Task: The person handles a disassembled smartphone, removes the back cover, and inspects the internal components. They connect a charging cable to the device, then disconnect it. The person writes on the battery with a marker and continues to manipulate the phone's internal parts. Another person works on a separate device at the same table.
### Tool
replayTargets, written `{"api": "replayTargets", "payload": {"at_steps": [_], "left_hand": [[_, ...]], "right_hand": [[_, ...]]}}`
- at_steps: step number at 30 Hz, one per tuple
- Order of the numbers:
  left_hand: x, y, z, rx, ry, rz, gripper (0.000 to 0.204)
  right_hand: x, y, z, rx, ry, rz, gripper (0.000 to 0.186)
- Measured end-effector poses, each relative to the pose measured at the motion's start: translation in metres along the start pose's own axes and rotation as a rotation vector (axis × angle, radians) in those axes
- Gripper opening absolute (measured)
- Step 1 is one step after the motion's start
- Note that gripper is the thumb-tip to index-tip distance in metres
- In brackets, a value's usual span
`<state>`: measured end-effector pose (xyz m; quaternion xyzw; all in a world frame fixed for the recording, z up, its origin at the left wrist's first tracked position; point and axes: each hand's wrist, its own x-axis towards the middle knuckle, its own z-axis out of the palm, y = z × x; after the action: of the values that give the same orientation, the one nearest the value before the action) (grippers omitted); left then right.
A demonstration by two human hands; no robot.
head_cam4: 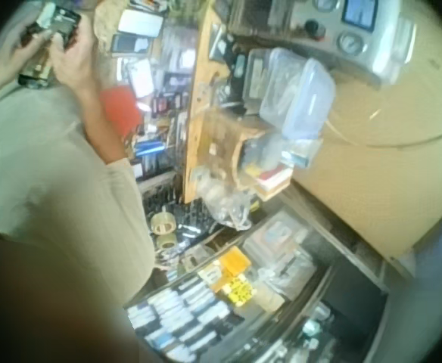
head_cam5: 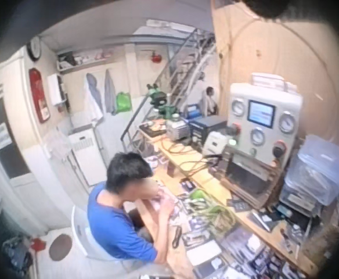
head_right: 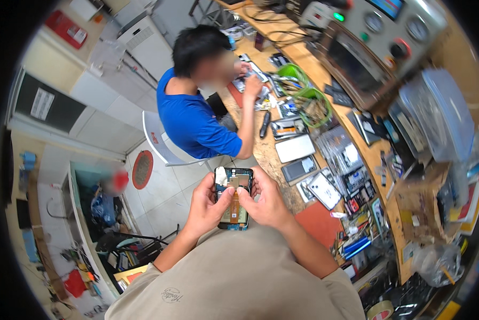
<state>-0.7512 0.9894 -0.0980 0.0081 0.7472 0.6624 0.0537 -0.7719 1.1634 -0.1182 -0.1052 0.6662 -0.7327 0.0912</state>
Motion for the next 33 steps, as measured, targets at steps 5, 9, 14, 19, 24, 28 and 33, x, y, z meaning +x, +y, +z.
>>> {"api": "replayTargets", "payload": {"at_steps": [5,9,14,19,24,28,33], "left_hand": [[-0.005,-0.031,-0.088,-0.136,0.191,0.079,0.016],[-0.021,-0.036,-0.199,0.141,0.291,-0.05,0.015],[-0.059,-0.036,-0.329,0.135,0.532,0.033,0.024],[-0.115,-0.058,-0.42,0.046,0.878,-0.117,0.025],[-0.162,-0.083,-0.48,0.043,1.296,-0.213,0.027],[-0.18,-0.115,-0.535,0.064,1.511,-0.281,0.03],[-0.186,-0.146,-0.638,0.073,1.629,-0.315,0.027]], "right_hand": [[0.052,0.015,0.083,0.111,-0.191,0.063,0.021],[0.109,0.037,0.195,0.231,-0.368,0.122,0.026],[0.159,0.036,0.333,0.22,-0.594,0.1,0.021],[0.186,0.05,0.476,0.119,-0.896,0.17,0.017],[0.199,0.077,0.611,0.057,-1.252,0.248,0.015],[0.211,0.115,0.704,0.032,-1.464,0.236,0.015],[0.259,0.134,0.828,0.011,-1.659,0.141,0.014]]}}
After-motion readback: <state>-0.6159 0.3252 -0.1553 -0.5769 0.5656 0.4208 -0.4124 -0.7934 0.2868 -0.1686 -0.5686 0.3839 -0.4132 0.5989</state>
